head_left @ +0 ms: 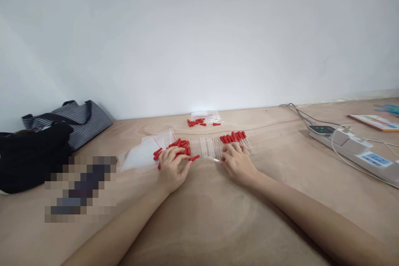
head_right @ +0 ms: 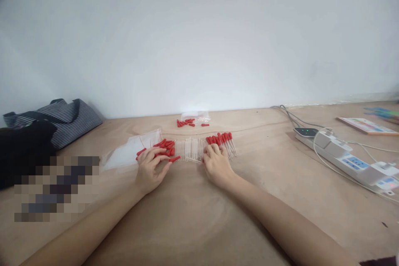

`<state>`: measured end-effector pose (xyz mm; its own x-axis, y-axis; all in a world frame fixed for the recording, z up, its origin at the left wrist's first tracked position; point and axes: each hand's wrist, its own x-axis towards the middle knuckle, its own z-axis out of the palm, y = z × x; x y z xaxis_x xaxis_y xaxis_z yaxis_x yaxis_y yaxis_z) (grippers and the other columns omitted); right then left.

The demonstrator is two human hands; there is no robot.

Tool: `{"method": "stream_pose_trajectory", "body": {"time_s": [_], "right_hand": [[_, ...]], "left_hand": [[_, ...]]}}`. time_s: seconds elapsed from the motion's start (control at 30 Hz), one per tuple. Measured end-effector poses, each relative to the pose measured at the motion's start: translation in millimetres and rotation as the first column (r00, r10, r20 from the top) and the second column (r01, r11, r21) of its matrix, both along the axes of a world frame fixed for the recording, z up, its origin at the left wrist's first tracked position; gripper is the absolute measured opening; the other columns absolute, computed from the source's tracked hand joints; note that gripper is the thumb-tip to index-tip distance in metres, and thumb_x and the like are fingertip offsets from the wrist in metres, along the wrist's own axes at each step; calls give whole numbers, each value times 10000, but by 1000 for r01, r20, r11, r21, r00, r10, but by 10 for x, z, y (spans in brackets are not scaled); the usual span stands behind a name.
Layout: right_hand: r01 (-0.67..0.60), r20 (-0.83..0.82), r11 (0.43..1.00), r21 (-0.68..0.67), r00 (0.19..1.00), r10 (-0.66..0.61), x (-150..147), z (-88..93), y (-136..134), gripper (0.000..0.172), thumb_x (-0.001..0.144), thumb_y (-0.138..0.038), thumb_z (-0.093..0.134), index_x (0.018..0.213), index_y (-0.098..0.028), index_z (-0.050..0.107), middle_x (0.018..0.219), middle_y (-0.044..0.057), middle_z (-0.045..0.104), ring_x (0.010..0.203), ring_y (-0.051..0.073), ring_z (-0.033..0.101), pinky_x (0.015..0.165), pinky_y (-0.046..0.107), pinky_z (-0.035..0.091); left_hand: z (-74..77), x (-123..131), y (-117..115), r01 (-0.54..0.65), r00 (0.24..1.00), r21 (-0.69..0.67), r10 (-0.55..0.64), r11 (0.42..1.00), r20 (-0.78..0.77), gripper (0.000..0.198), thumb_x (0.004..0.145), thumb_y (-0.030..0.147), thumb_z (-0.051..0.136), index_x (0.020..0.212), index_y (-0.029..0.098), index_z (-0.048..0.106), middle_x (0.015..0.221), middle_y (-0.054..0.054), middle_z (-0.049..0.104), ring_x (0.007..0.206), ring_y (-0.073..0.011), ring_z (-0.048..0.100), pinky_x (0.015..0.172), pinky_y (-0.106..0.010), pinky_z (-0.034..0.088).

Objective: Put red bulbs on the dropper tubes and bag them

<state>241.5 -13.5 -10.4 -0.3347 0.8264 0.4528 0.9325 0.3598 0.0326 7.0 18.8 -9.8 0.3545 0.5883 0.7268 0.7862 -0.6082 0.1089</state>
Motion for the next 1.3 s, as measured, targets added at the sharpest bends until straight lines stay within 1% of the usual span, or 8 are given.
{"method": "stream_pose_trajectory", "body": {"time_s": [0.07, 0.13, 0.33, 0.43, 0.53, 0.7, 0.83, 1.3], "right_hand": [[-81, -11, 997, 2, 997, 81, 55, -53, -54, 150, 804, -268, 488, 765, -180, 602, 994, 72, 532, 972, 217, 375, 802, 366, 233], [-132, -32, 991, -5, 991, 131, 97, -93, -75, 144, 797, -281, 508, 748, -186, 604, 992, 64, 534, 981, 216, 377, 814, 370, 230], [-182, -116, 980, -82, 978, 172, 107, -62, -71, 141, 770, -331, 550, 742, -212, 620, 964, 50, 546, 934, 199, 417, 806, 372, 239], [-204, -189, 973, -108, 965, 182, 62, -45, -76, 183, 774, -385, 537, 841, -248, 637, 1011, 51, 549, 956, 205, 418, 793, 370, 246], [-216, -234, 970, -108, 954, 186, -5, -84, -70, 208, 789, -407, 514, 900, -288, 644, 1053, 43, 552, 981, 208, 414, 789, 374, 245], [-211, -319, 976, -57, 930, 182, -91, -195, -45, 157, 805, -308, 516, 762, -276, 664, 1007, 10, 581, 957, 182, 432, 798, 372, 231], [-142, -359, 990, 11, 923, 137, -108, -212, -57, 135, 803, -243, 512, 756, -221, 637, 972, 33, 588, 943, 177, 441, 795, 358, 233], [-136, -311, 982, 128, 935, 170, -209, -177, -112, 133, 810, -254, 480, 755, -207, 592, 929, 26, 595, 947, 173, 453, 856, 366, 190]], "left_hand": [[10, -38, -122, 103, 992, -82, -108, 991, -68, 112, 754, 284, 525, 731, 215, 611, 927, -42, 611, 970, -218, 502, 864, -397, 326], [19, -62, -210, 144, 980, -152, -162, 978, -112, 108, 751, 279, 521, 728, 216, 606, 907, -38, 612, 943, -215, 510, 843, -396, 335], [22, -63, -251, 133, 972, -252, -176, 958, -158, 166, 731, 324, 544, 835, 222, 623, 958, -53, 605, 958, -233, 499, 835, -415, 335], [2, -43, -226, 134, 965, -267, -187, 954, -185, 245, 737, 367, 552, 933, 243, 634, 1022, -56, 600, 1001, -250, 480, 854, -433, 318], [-23, -7, -202, 149, 959, -271, -206, 951, -196, 208, 757, 361, 543, 900, 267, 661, 1012, -45, 616, 991, -248, 488, 838, -433, 320], [-44, 70, -168, 183, 963, -248, -224, 951, -149, 169, 792, 310, 526, 884, 278, 664, 916, -26, 644, 924, -211, 514, 823, -410, 297], [-38, 100, -165, 142, 979, -258, -174, 956, -105, 183, 817, 274, 500, 934, 276, 641, 817, -13, 662, 835, -185, 539, 796, -404, 267], [-18, 102, -186, 120, 987, -282, -145, 952, -68, 206, 842, 293, 440, 928, 265, 625, 773, -14, 658, 800, -179, 545, 828, -417, 219]]}}
